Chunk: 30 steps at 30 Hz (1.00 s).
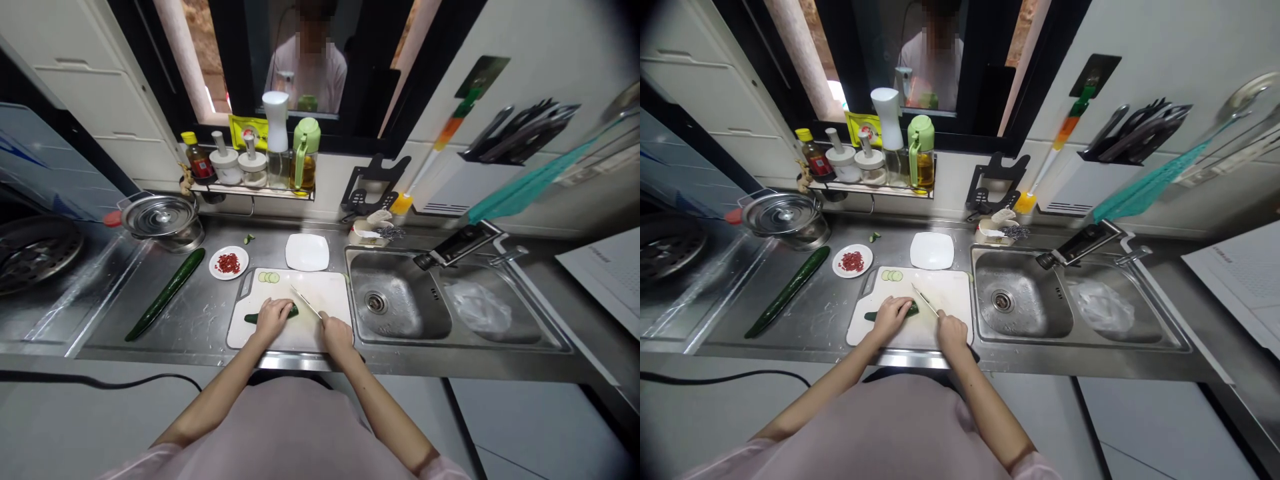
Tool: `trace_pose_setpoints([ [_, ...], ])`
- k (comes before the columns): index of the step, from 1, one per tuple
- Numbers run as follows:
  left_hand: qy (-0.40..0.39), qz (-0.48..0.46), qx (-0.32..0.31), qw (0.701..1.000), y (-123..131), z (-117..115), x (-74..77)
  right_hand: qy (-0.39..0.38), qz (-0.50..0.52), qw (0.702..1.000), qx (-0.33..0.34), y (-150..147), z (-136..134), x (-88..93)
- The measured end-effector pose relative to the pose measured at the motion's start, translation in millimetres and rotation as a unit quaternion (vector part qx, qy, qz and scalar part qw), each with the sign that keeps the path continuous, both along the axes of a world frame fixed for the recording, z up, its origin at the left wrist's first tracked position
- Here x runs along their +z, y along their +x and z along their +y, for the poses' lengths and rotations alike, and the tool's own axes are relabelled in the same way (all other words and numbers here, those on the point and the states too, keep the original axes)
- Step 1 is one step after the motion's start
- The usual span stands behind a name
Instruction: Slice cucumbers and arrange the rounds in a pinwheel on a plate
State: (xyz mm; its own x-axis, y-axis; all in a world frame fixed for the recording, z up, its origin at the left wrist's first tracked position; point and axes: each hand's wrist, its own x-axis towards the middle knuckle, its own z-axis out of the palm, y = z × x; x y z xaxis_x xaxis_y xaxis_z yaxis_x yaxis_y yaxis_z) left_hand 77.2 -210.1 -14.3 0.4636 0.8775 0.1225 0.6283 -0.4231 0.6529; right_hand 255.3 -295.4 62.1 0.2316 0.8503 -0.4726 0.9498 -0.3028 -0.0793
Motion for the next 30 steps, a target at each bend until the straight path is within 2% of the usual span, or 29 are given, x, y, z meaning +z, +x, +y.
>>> trace_pose_setpoints([
  [4, -0.023, -0.082, 0.089, 0.992, -1, 3, 4.8, 0.080, -0.047, 0.996, -0.013, 10, -3, 7.3],
  [7, -0.010, -0.123, 0.141, 0.982, 1, 8, 13.4, 0.112, -0.061, 0.992, -0.016, 13, -6, 9.2],
  [9, 0.010, -0.118, 0.123, 0.985, 4, 11, 21.6, 0.128, -0.067, 0.989, -0.012, 14, -7, 9.7],
  [14, 0.033, -0.044, 0.006, 0.998, 17, 16, 41.7, 0.151, -0.068, 0.986, 0.012, 14, -11, 12.3],
  [18, 0.023, -0.018, -0.021, 0.999, 25, 14, 48.5, 0.150, -0.065, 0.986, 0.024, 15, -13, 12.6],
  [21, -0.002, -0.035, -0.026, 0.999, 29, 10, 48.5, 0.139, -0.073, 0.987, 0.023, 18, -17, 8.4],
  [24, -0.052, -0.059, 0.005, 0.997, 33, 9, 44.2, 0.129, -0.083, 0.988, 0.018, 22, -20, 3.1],
  [28, -0.161, -0.104, 0.115, 0.975, 33, 21, 28.5, 0.107, -0.085, 0.991, -0.013, 29, -23, 0.6],
  [30, -0.176, -0.108, 0.171, 0.963, 29, 33, 17.9, 0.097, -0.084, 0.991, -0.032, 33, -24, 1.0],
])
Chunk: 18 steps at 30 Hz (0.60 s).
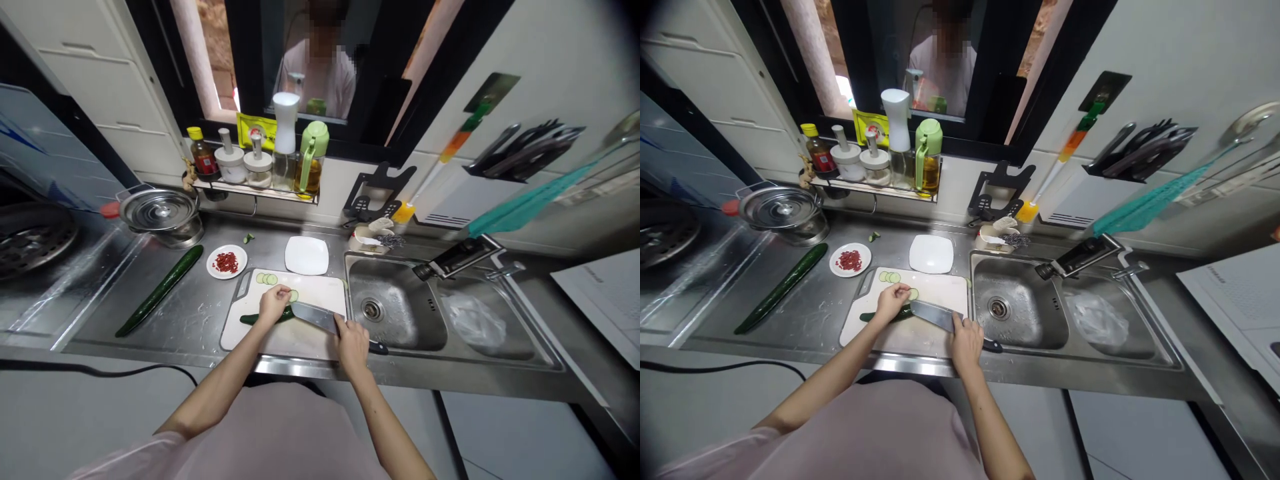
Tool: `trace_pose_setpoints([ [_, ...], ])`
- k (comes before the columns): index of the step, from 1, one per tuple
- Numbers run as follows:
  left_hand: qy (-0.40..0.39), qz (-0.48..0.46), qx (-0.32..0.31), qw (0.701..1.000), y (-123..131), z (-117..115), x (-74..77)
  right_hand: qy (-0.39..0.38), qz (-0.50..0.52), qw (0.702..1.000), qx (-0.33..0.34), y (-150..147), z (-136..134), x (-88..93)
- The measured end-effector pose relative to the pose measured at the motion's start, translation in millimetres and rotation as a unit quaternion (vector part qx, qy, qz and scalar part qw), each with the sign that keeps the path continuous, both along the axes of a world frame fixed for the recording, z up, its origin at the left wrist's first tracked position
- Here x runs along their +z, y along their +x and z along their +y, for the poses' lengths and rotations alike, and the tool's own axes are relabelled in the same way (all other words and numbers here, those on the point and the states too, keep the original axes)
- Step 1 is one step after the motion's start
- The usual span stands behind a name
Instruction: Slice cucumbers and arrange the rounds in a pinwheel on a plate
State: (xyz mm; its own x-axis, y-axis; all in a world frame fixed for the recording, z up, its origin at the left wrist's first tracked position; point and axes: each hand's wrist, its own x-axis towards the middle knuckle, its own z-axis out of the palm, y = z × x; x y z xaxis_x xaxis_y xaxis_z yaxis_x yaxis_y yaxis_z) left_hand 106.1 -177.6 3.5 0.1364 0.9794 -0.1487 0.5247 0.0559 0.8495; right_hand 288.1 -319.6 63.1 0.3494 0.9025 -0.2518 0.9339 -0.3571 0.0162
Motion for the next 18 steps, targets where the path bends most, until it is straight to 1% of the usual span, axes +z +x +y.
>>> trace_pose_setpoints([
  [3, -0.007, 0.028, 0.042, 0.999, -8, 19, -13.8, -0.010, 0.003, 1.000, -0.020, 5, -2, 0.3],
  [6, -0.003, 0.076, 0.067, 0.995, -13, 34, -21.3, -0.012, 0.005, 1.000, -0.028, 7, -4, -1.2],
  [10, 0.007, 0.124, 0.074, 0.989, -13, 46, -24.7, -0.008, 0.013, 0.999, -0.038, 8, -6, -4.6],
  [14, 0.016, 0.143, 0.066, 0.987, -12, 53, -26.5, -0.004, 0.022, 0.999, -0.044, 9, -5, -7.3],
  [18, 0.009, 0.176, 0.073, 0.982, -12, 58, -26.6, 0.001, 0.028, 0.998, -0.053, 11, -4, -8.1],
])
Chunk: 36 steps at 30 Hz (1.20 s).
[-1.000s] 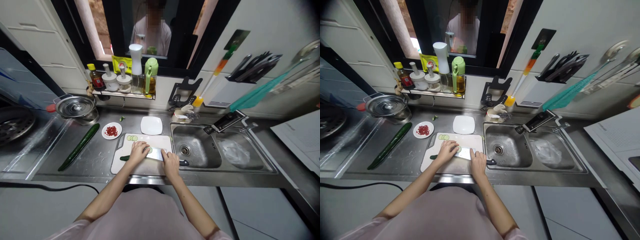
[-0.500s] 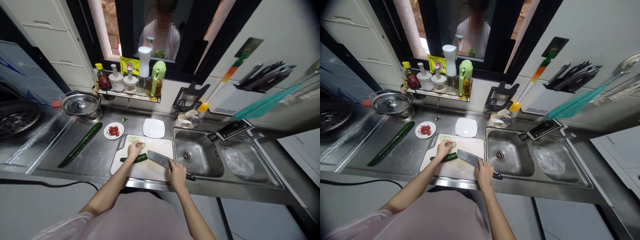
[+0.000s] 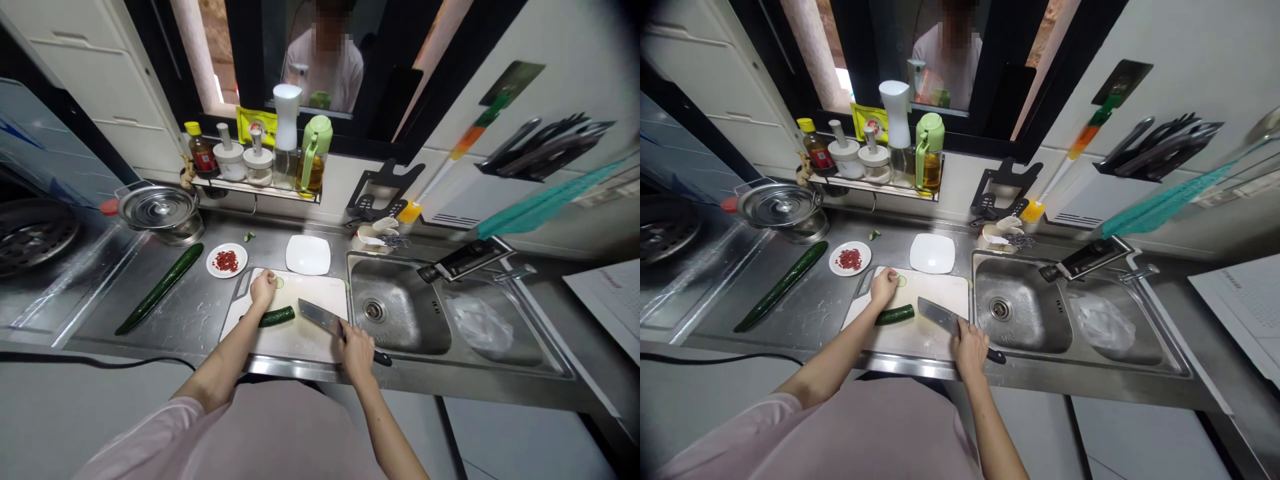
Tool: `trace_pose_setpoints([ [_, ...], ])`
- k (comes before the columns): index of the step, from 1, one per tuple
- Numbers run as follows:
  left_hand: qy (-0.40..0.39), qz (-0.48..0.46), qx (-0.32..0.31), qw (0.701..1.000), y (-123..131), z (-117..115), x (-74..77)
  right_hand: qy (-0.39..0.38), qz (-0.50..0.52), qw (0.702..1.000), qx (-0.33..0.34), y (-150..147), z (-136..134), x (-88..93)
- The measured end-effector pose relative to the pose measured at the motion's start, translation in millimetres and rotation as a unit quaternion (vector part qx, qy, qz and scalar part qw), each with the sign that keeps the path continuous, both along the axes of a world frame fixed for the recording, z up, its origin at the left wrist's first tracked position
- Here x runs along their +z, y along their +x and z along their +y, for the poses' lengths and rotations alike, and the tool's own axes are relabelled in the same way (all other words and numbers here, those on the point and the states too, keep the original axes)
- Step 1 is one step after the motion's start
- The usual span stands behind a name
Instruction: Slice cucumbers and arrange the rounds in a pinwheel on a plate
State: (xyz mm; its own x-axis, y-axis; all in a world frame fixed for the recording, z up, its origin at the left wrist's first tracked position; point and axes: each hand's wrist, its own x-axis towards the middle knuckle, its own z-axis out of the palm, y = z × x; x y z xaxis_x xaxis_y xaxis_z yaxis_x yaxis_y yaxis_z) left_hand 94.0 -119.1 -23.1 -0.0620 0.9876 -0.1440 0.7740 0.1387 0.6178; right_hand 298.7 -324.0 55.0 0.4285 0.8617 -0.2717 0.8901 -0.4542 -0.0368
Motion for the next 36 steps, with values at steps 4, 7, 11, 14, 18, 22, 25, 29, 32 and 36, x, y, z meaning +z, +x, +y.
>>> trace_pose_setpoints([
  [4, -0.005, 0.024, -0.002, 1.000, -2, 5, 0.8, 0.006, 0.008, 1.000, -0.001, 0, 1, -0.8],
  [7, 0.000, 0.023, -0.001, 1.000, -6, 5, 0.6, 0.010, 0.008, 1.000, 0.003, 0, 3, -2.2],
  [11, 0.003, 0.055, -0.028, 0.998, -13, 0, 1.2, 0.009, 0.009, 1.000, 0.007, 0, 6, -5.1],
  [14, 0.017, 0.101, -0.077, 0.992, -15, -5, 3.8, 0.007, 0.013, 1.000, 0.011, 0, 9, -6.8],
  [18, 0.045, 0.137, -0.114, 0.983, -13, -7, 5.5, 0.006, 0.018, 1.000, 0.011, -1, 12, -7.6],
  [22, 0.051, 0.140, -0.122, 0.981, -14, -6, 1.7, 0.008, 0.021, 1.000, 0.010, -1, 13, -8.2],
  [25, 0.056, 0.142, -0.123, 0.981, -15, -5, -1.5, 0.005, 0.024, 1.000, 0.010, -1, 12, -8.9],
  [29, 0.060, 0.146, -0.120, 0.980, -14, -3, -3.2, 0.004, 0.026, 1.000, 0.007, -1, 12, -9.7],
  [32, 0.058, 0.144, -0.117, 0.981, -13, -1, -3.6, 0.003, 0.025, 1.000, 0.003, -2, 12, -9.9],
  [36, 0.055, 0.143, -0.116, 0.981, -13, 2, -3.8, 0.004, 0.024, 1.000, 0.003, -2, 13, -10.0],
])
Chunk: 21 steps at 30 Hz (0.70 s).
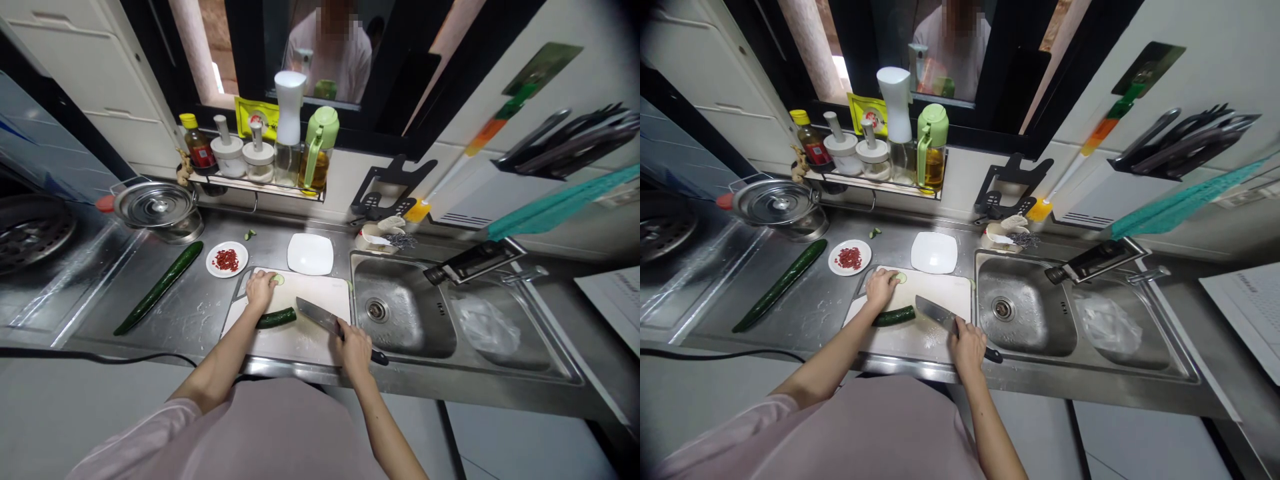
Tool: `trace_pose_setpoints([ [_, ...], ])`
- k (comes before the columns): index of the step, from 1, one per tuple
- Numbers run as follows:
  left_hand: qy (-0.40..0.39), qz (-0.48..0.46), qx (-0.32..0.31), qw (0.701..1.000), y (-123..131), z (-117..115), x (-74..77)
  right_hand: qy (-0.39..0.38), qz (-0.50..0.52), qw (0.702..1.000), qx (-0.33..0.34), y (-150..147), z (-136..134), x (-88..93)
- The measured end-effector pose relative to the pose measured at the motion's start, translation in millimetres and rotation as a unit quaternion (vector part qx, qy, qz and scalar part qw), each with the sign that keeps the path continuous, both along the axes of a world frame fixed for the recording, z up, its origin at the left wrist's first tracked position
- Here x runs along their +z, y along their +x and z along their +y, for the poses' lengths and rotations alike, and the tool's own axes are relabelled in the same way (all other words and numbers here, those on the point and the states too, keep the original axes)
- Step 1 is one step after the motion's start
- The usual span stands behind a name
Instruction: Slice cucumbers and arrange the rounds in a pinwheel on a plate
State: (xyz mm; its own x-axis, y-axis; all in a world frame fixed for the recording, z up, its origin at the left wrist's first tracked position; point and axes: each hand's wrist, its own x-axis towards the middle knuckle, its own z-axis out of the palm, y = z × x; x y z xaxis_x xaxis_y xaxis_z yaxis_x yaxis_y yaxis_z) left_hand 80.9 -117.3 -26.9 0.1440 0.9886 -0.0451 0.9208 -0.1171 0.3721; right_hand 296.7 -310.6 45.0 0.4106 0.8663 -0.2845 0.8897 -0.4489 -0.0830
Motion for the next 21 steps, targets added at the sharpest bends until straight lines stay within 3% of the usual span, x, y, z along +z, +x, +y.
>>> trace_pose_setpoints([
  [15, -0.003, -0.040, 0.030, 0.999, 0.5, 8.4, -5.4, -0.012, 0.013, 1.000, 0.011, -0.6, 3.8, 2.3],
  [21, 0.005, -0.073, 0.051, 0.996, 0.4, 10.1, -1.1, -0.003, 0.032, 0.999, -0.015, 1.5, 2.8, 2.0],
])
